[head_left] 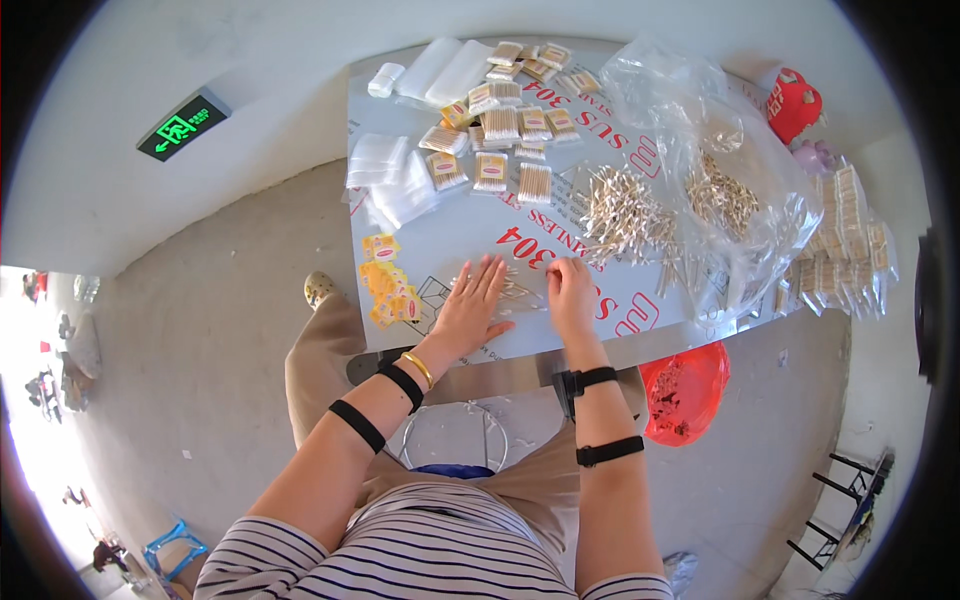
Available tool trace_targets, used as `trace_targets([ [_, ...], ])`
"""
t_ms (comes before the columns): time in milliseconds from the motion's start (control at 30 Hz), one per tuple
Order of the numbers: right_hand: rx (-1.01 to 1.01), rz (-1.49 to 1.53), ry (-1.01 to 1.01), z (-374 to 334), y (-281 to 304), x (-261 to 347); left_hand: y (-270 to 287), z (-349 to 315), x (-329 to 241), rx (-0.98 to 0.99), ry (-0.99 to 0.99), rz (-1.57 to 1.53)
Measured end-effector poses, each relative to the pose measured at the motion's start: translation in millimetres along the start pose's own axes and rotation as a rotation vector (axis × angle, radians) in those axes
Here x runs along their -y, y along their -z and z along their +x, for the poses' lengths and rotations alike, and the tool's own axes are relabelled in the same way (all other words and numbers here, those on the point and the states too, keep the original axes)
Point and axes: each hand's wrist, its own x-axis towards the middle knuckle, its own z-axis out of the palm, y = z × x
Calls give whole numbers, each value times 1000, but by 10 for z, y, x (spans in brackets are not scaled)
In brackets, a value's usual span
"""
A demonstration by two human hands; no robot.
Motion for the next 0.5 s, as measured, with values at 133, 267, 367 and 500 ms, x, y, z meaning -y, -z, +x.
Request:
trace_targets([
  [133, -5, -67, 86, 179, -139, 2, 41, -9, -42, -182, -12, -224],
  [267, 93, 124, 214, 137, -234, 127, 53, 7, -1, -136, -36, -47],
  [367, 78, 156, 127, -19, -113, 158, -30, -25, 90, -65, -19, 51],
  [500, 109, 38, 148, -318, 134, -4, -61, -50, 48, -16, -35, 96],
])
